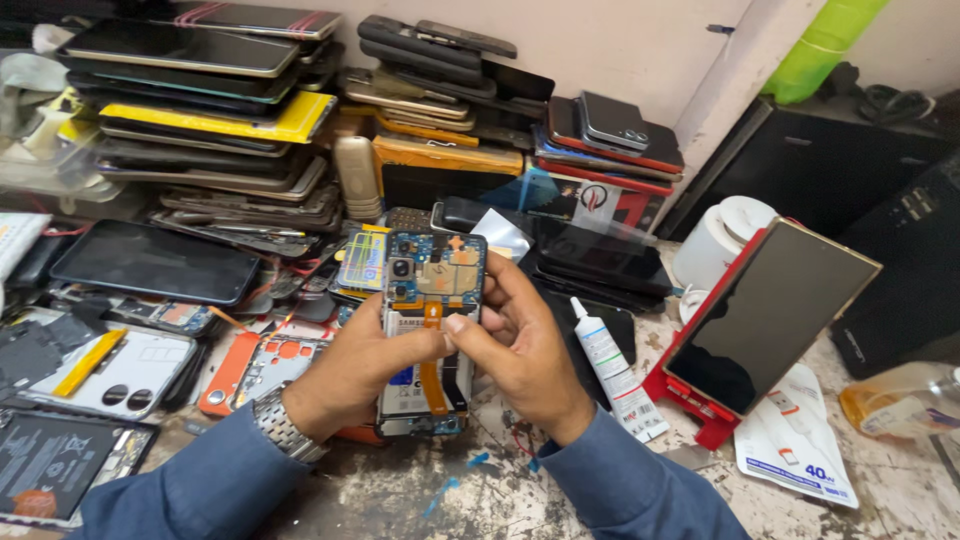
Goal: The person holds a disassembled smartphone with its motherboard and battery exposed and presses components into the frame. They then attach the back cover, press the edges closed, and place the reassembled phone on the bench next to a testing device displaying a screen.
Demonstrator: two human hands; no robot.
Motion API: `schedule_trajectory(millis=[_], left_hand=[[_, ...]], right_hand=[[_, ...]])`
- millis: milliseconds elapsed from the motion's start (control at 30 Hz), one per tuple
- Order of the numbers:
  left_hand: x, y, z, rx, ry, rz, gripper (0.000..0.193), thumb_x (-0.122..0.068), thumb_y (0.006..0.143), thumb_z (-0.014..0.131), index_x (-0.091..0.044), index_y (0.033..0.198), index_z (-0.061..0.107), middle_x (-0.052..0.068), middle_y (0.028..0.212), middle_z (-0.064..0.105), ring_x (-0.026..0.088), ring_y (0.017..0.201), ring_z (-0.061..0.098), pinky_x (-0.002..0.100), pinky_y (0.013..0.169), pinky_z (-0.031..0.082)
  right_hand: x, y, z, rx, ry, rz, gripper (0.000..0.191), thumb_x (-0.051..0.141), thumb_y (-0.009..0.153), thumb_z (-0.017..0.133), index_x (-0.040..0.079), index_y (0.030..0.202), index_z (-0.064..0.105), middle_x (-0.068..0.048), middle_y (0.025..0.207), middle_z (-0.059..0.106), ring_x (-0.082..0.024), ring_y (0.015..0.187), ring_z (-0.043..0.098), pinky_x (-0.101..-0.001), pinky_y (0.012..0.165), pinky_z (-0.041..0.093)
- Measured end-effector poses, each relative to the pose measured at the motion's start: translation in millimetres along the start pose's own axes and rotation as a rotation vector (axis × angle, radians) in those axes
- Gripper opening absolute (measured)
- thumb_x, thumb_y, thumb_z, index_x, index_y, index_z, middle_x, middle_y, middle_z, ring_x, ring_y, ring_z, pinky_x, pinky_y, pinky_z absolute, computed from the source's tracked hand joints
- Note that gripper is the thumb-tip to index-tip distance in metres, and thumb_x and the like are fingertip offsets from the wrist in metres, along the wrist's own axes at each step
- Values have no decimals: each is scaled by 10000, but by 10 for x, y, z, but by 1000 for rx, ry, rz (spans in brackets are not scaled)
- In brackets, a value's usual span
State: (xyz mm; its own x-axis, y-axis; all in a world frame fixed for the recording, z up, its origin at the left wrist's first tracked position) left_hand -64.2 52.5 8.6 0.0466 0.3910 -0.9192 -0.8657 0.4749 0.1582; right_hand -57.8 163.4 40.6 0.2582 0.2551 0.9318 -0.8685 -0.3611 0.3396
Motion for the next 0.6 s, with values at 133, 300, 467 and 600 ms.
schedule_trajectory(millis=[133, 300, 467, 600], left_hand=[[0, -4, -5, -5, 10, -1, 452, -55, 884, 624, 22, 1329, 608, 142, 1214, 725, 217, 1115, 703, 366, 998, 546], [0, -3, 8, 19, 14, 5, 438, -77, 905, 621, 11, 1335, 602, 128, 1206, 732, 210, 1115, 705, 359, 990, 548], [23, -3, -22, -11, 40, 3, 446, -60, 888, 634, 26, 1325, 617, 129, 1204, 728, 207, 1105, 694, 360, 986, 543], [17, 1, -16, 11, 33, 5, 439, -77, 899, 623, 18, 1328, 617, 131, 1206, 734, 204, 1114, 703, 356, 994, 544]], right_hand=[[-1, 12, -9, -14, 7, 1, 583, 20, 967, 603, -15, 1511, 398, -125, 1312, 598, -179, 1217, 627, -323, 1055, 520], [-18, 9, -15, -9, 4, -5, 579, 14, 969, 603, -19, 1513, 405, -129, 1303, 609, -178, 1194, 637, -318, 1038, 521], [-30, 9, -16, -7, 15, 8, 564, 18, 969, 603, -20, 1499, 412, -126, 1304, 610, -176, 1205, 634, -315, 1048, 519], [-18, 8, -12, -8, 7, 11, 561, 26, 972, 600, -13, 1498, 411, -124, 1307, 611, -177, 1210, 638, -312, 1045, 524]])
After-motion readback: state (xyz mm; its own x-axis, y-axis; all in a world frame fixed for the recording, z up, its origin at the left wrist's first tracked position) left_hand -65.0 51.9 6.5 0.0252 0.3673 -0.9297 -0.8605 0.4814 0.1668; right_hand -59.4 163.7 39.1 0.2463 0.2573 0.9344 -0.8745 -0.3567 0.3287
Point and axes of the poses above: each hand's wrist, its own y-axis towards the middle knuckle, its own z-axis out of the palm, x = y × z, the point moved 9 cm from there along y, towards the middle knuckle
